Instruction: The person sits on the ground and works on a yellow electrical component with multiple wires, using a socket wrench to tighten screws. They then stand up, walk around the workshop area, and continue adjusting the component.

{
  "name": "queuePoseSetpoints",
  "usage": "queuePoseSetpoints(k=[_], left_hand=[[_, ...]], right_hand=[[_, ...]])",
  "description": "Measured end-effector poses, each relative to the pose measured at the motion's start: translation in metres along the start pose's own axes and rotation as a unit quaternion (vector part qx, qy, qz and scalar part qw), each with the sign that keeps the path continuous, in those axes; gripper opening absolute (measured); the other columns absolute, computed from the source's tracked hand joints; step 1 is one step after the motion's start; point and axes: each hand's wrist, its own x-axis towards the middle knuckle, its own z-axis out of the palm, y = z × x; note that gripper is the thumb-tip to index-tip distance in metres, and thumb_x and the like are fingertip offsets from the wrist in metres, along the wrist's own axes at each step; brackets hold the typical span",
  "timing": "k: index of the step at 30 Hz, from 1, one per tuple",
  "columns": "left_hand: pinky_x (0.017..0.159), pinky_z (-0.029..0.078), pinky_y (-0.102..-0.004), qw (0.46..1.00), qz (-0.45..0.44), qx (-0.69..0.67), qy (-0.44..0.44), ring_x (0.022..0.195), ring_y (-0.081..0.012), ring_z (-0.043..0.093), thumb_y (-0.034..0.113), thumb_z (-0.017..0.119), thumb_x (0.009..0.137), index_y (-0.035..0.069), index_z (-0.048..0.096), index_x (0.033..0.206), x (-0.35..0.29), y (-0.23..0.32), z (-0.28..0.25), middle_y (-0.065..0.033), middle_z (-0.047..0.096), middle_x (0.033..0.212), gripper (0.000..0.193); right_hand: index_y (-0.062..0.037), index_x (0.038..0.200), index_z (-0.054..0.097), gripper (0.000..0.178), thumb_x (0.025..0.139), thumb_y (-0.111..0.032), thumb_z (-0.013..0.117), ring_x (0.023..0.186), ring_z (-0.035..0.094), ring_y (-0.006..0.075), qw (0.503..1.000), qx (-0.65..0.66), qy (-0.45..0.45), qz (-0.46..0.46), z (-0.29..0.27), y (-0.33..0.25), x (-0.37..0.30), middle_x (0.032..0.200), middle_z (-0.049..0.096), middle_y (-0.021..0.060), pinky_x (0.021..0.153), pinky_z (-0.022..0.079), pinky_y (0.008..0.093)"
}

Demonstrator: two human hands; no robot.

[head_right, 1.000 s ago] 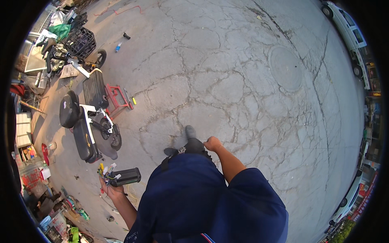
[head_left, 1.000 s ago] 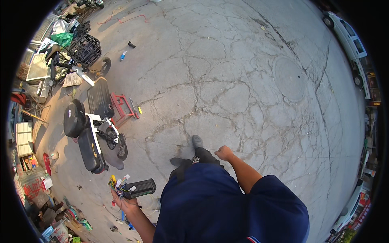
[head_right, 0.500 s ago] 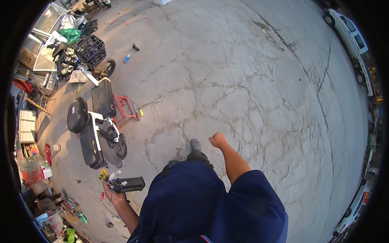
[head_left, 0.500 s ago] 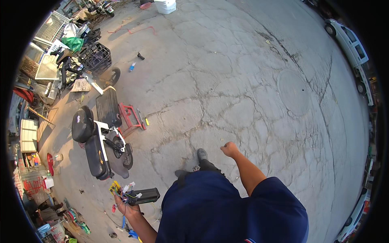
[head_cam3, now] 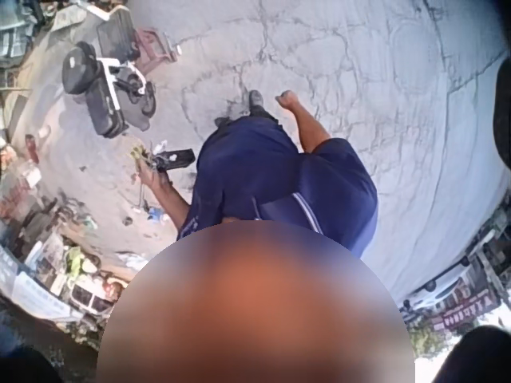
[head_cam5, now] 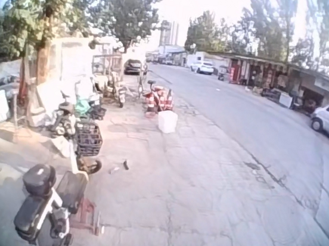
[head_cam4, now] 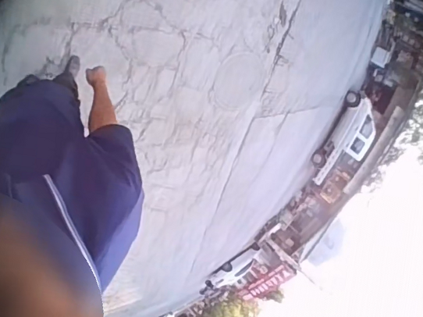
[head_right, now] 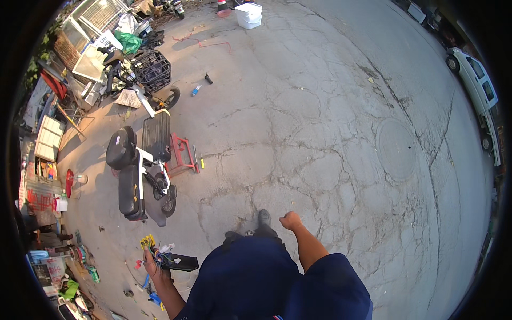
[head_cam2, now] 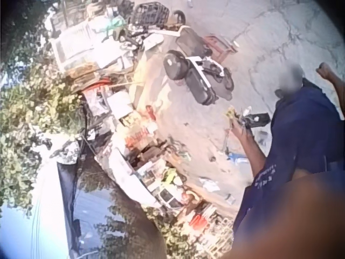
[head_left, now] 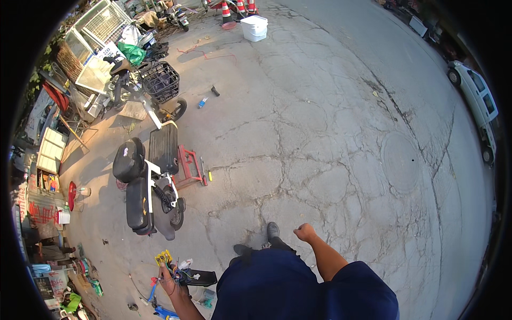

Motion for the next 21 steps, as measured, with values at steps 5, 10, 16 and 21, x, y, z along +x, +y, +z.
queuePoseSetpoints(k=[5,10,16,21], left_hand=[[0.059,0.057,-0.0336,0.999,-0.013,-0.036,-0.004,0.064,-0.0169,0.063,0.037,0.062,0.099,0.009,0.06,0.098,-0.01,-0.006,-0.029,-0.003,0.06,0.077,0.029],[0.061,0.055,-0.0311,0.998,0.023,-0.046,0.033,0.06,-0.015,0.059,0.031,0.067,0.094,0.01,0.058,0.089,-0.031,-0.013,-0.049,-0.003,0.059,0.072,0.023],[0.059,0.049,-0.0263,0.994,0.016,-0.055,0.094,0.062,-0.0131,0.057,0.026,0.063,0.096,0.006,0.059,0.089,-0.048,-0.013,-0.069,-0.005,0.059,0.072,0.022],[0.06,0.047,-0.0266,0.993,0.014,-0.069,0.098,0.064,-0.013,0.056,0.024,0.061,0.097,0.003,0.06,0.09,-0.045,-0.011,-0.094,-0.0059,0.061,0.074,0.022]], right_hand=[[-0.0002,0.089,0.076,0.045,0.079,-0.042,0.063,0.095,0.068,0.0414,0.999,-0.024,-0.002,-0.03,-0.006,0.002,0.007,0.096,0.071,0.0265,0.086,0.054,0.0469],[-0.0011,0.089,0.076,0.046,0.08,-0.044,0.063,0.097,0.068,0.0414,0.995,-0.08,-0.009,-0.056,-0.009,-0.003,0.016,0.097,0.071,0.0262,0.087,0.054,0.0472],[0.002,0.097,0.075,0.048,0.082,-0.041,0.059,0.107,0.064,0.0433,0.991,-0.103,-0.051,-0.07,-0.008,-0.031,0.024,0.108,0.068,0.0286,0.097,0.05,0.0476],[0.0005,0.096,0.076,0.046,0.081,-0.04,0.06,0.105,0.065,0.0429,0.989,-0.112,-0.038,-0.088,-0.004,-0.056,0.025,0.106,0.069,0.0275,0.097,0.051,0.0472]])
